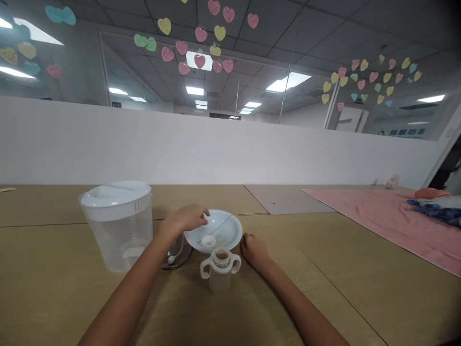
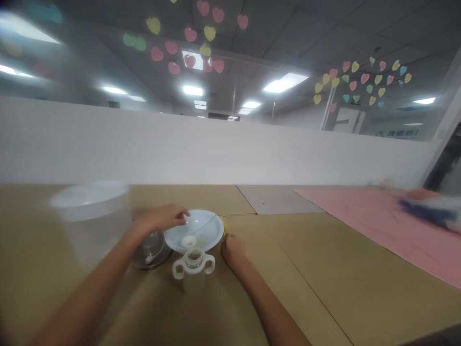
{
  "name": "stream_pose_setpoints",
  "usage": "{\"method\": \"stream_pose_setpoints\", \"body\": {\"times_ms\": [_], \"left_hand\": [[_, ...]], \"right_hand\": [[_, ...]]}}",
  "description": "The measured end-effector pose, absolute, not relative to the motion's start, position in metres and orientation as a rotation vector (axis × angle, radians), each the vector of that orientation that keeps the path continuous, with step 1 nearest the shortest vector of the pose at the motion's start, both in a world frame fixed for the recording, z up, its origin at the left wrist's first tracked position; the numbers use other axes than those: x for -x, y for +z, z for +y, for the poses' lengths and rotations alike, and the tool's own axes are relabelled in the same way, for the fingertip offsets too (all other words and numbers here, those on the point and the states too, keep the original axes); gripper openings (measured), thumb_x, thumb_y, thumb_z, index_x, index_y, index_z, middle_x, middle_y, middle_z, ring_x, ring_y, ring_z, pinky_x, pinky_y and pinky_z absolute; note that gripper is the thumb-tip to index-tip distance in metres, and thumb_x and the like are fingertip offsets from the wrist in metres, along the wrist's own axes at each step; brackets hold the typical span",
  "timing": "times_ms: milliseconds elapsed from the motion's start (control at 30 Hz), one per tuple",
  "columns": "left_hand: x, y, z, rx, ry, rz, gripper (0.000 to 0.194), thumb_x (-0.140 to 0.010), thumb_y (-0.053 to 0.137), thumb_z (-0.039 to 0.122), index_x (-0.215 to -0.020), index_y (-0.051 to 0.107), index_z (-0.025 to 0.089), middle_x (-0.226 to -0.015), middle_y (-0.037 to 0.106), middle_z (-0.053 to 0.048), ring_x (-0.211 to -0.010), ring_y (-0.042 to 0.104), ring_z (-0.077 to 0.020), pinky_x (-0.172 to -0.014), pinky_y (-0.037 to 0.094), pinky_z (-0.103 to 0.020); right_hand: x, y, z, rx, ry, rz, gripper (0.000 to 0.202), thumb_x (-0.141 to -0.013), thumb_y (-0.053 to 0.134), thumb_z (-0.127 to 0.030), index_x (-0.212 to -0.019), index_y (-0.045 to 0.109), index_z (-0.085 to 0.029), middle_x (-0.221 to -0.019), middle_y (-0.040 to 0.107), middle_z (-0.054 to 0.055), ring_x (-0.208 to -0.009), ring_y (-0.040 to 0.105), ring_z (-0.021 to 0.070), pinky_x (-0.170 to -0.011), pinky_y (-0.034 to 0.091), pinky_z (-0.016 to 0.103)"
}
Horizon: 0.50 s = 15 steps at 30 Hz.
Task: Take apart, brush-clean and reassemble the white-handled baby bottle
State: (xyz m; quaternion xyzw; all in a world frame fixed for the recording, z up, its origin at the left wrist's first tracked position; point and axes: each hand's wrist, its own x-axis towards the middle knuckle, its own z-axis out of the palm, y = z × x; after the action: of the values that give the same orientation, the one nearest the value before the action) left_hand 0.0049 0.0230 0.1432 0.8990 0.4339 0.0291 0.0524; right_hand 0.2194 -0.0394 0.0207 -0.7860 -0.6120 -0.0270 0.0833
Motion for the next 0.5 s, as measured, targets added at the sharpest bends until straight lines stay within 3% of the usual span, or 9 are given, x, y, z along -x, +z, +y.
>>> {"method": "stream_pose_setpoints", "body": {"times_ms": [100,267,400,500], "left_hand": [[-0.024,0.128,0.022,-2.767,0.070,1.125,0.035,-0.079,0.049,0.025,-0.113,0.060,0.024,-0.103,0.067,-0.003,-0.090,0.063,-0.0155,-0.075,0.047,-0.021],[-0.046,0.094,0.029,-2.820,0.078,1.135,0.032,-0.075,0.057,0.024,-0.105,0.065,0.021,-0.102,0.066,-0.010,-0.095,0.061,-0.0249,-0.077,0.046,-0.031],[-0.049,0.091,0.028,-2.864,0.125,1.134,0.018,-0.076,0.055,0.020,-0.086,0.068,0.015,-0.089,0.067,-0.013,-0.086,0.062,-0.0270,-0.070,0.045,-0.032],[-0.046,0.102,0.023,-2.884,0.198,1.105,0.014,-0.077,0.053,0.019,-0.079,0.066,0.014,-0.083,0.067,-0.011,-0.080,0.062,-0.0244,-0.066,0.043,-0.029]], "right_hand": [[-0.221,0.020,-0.038,2.361,-0.057,-1.769,0.025,-0.088,0.038,-0.022,-0.091,0.060,-0.012,-0.088,0.066,0.014,-0.082,0.064,0.0253,-0.063,0.040,0.029],[-0.225,0.021,-0.037,2.352,-0.051,-1.597,0.027,-0.089,0.034,-0.018,-0.100,0.058,-0.012,-0.088,0.066,0.014,-0.079,0.064,0.0227,-0.062,0.040,0.028],[-0.228,0.027,-0.040,2.252,-0.138,-1.453,0.039,-0.093,0.021,-0.021,-0.123,0.043,-0.013,-0.105,0.062,0.013,-0.091,0.061,0.0188,-0.070,0.042,0.026],[-0.226,0.031,-0.044,2.011,-0.265,-1.387,0.043,-0.094,0.018,-0.025,-0.128,0.040,-0.012,-0.118,0.056,0.012,-0.102,0.055,0.0180,-0.080,0.042,0.025]]}}
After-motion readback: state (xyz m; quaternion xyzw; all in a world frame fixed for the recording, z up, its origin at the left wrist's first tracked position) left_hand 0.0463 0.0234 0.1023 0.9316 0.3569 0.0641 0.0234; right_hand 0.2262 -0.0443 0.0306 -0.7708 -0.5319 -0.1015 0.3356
